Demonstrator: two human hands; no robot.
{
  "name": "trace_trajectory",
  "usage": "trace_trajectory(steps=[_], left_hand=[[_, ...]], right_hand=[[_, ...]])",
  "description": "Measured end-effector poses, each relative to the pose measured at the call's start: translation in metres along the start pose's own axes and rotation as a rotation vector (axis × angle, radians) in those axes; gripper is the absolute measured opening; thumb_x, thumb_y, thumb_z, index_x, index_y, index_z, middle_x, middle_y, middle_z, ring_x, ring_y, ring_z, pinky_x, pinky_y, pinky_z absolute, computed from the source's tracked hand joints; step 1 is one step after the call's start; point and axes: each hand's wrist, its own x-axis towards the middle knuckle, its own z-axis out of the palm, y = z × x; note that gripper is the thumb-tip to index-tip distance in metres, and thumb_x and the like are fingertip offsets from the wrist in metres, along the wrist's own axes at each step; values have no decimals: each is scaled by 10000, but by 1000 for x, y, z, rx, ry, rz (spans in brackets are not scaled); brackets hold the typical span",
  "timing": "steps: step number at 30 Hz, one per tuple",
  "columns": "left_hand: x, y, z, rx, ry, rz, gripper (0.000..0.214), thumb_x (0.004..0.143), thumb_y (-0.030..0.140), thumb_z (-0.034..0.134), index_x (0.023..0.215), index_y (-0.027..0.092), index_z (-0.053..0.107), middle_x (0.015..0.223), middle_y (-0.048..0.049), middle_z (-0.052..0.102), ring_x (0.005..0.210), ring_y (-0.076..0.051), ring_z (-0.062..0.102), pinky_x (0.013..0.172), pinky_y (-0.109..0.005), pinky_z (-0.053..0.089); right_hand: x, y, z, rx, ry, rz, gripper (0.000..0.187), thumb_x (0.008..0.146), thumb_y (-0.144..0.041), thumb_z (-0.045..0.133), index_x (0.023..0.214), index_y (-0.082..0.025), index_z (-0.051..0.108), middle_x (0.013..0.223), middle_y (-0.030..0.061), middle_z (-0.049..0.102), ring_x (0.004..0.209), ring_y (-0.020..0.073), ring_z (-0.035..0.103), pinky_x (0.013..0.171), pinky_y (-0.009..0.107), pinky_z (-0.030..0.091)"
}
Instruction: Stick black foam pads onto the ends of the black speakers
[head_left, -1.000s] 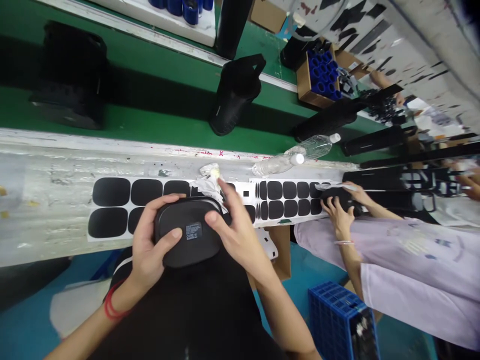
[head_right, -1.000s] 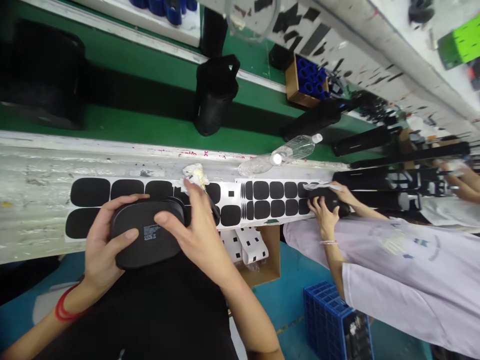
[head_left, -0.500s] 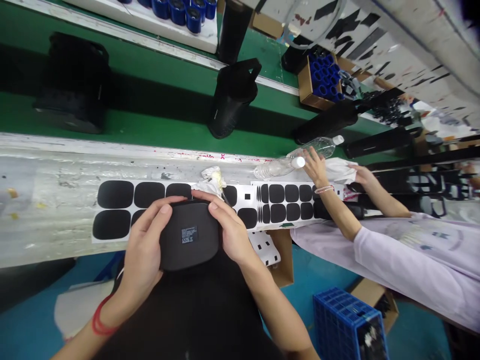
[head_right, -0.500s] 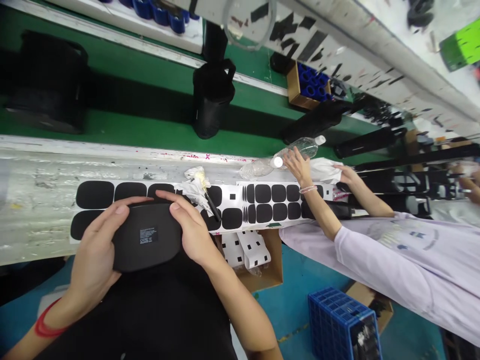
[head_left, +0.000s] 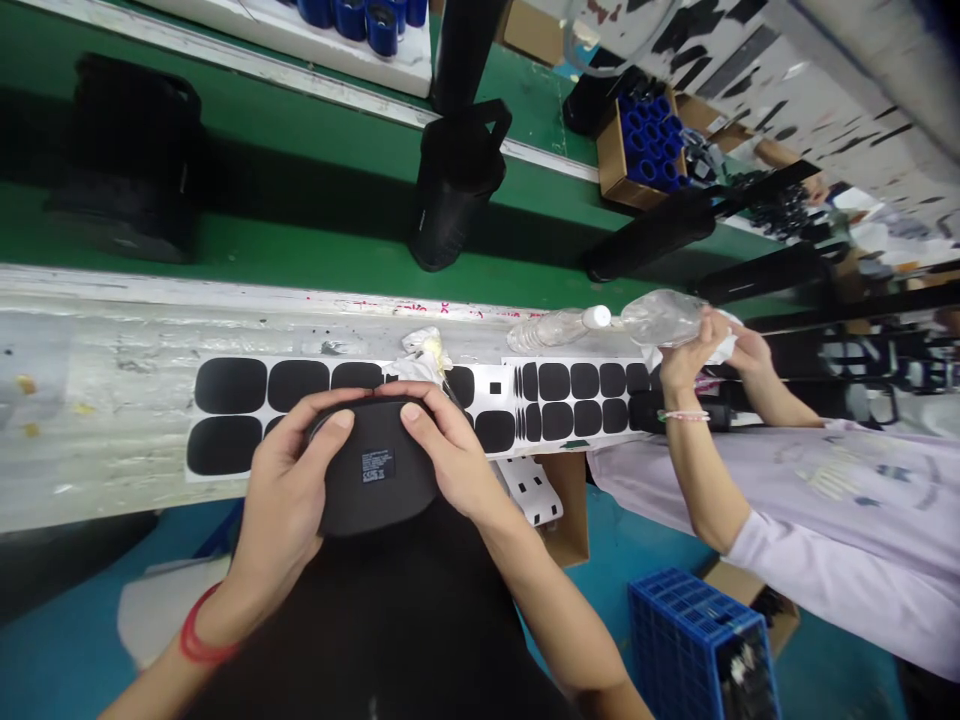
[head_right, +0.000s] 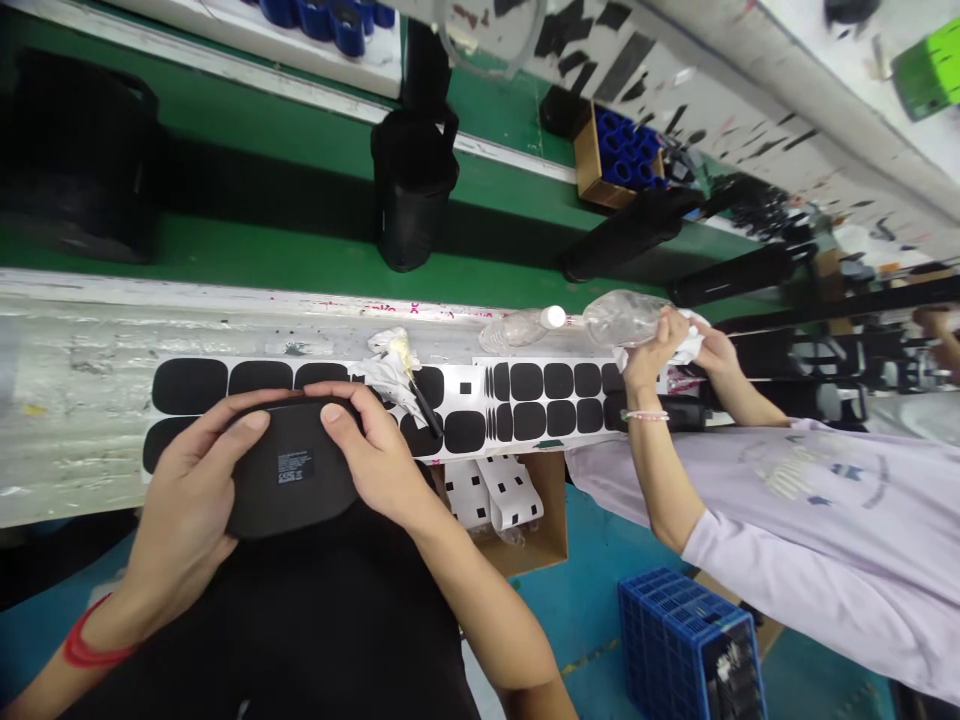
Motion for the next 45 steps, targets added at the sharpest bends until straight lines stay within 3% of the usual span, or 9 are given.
trace_trajectory(steps=[5, 11, 17, 21, 25, 29, 35, 40, 45], left_hand=[[8, 6, 0, -59, -34, -43, 332, 729, 463, 802, 979, 248, 764, 889, -3, 753, 747, -168, 678, 596, -191, 566], [7, 8, 0, -86, -46, -52, 305, 729, 460, 799, 948, 249, 772, 886, 2, 758, 742, -169, 684, 553, -179, 555], [7, 9, -1, -69, -88, -83, 357, 678, 468, 842, 951, 247, 777, 796, 3, 753, 640, -153, 663, 496, -178, 544], [10, 12, -4, -64, -77, -90, 357, 672, 456, 847, 952, 245, 782, 837, -5, 767, 673, -163, 683, 520, -182, 557], [15, 12, -5, -68, -56, -91, 404, 649, 468, 855, 960, 221, 782, 904, -37, 767, 735, -197, 696, 502, -189, 548], [14, 7, 0, -108, 16, -49, 400, 678, 490, 826, 954, 206, 770, 916, -41, 741, 823, -203, 701, 592, -188, 569], [2, -1, -9, -146, 151, 4, 388, 746, 554, 752, 1049, 318, 702, 1074, 28, 687, 944, -146, 646, 704, -145, 535], [7, -16, -50, 88, -39, 49, 549, 691, 521, 849, 1158, 310, 652, 1146, -7, 642, 1098, -173, 592, 851, -152, 501], [30, -30, -73, 574, -527, 415, 1474, 476, 544, 956, 1571, 408, -22, 1640, -158, 219, 1493, -450, 264, 1159, -697, 281]], right_hand=[[8, 6, -20, 150, -197, -29, 466, 883, -416, 680, 1305, -264, 556, 1438, 52, 560, 1336, 221, 525, 1111, 401, 473], [-12, 5, -24, -51, -308, -48, 892, 822, -270, 727, 1559, -310, 226, 1515, 70, 450, 1252, 208, 574, 1058, 385, 506], [-7, 3, 2, 62, 155, 17, 256, 927, -437, 631, 1082, -233, 620, 1174, 41, 684, 1124, 175, 637, 990, 311, 523], [-4, 2, 5, 22, 143, -44, 248, 996, -438, 531, 1066, -221, 628, 1222, 48, 686, 1153, 163, 640, 1034, 301, 494], [-27, 5, 2, -161, 6, -34, 620, 982, -406, 589, 1531, -283, 328, 1604, 35, 365, 1468, 173, 370, 1218, 336, 327], [-43, 13, 8, -153, 45, 61, 1079, 845, -387, 783, 1608, -298, 24, 1676, 61, 183, 1516, 211, 282, 1242, 382, 301], [-17, 15, 14, 41, 194, 5, 604, 855, -434, 752, 1388, -229, 555, 1417, 67, 596, 1310, 246, 560, 1128, 381, 440], [21, -6, -15, -24, -70, 13, 374, 893, -395, 675, 1232, -240, 693, 1301, 28, 672, 1241, 225, 601, 1092, 358, 437], [44, -12, -33, 67, -492, 46, 359, 837, -319, 736, 1186, -246, 691, 1124, 20, 711, 1083, 187, 659, 1013, 348, 476]])
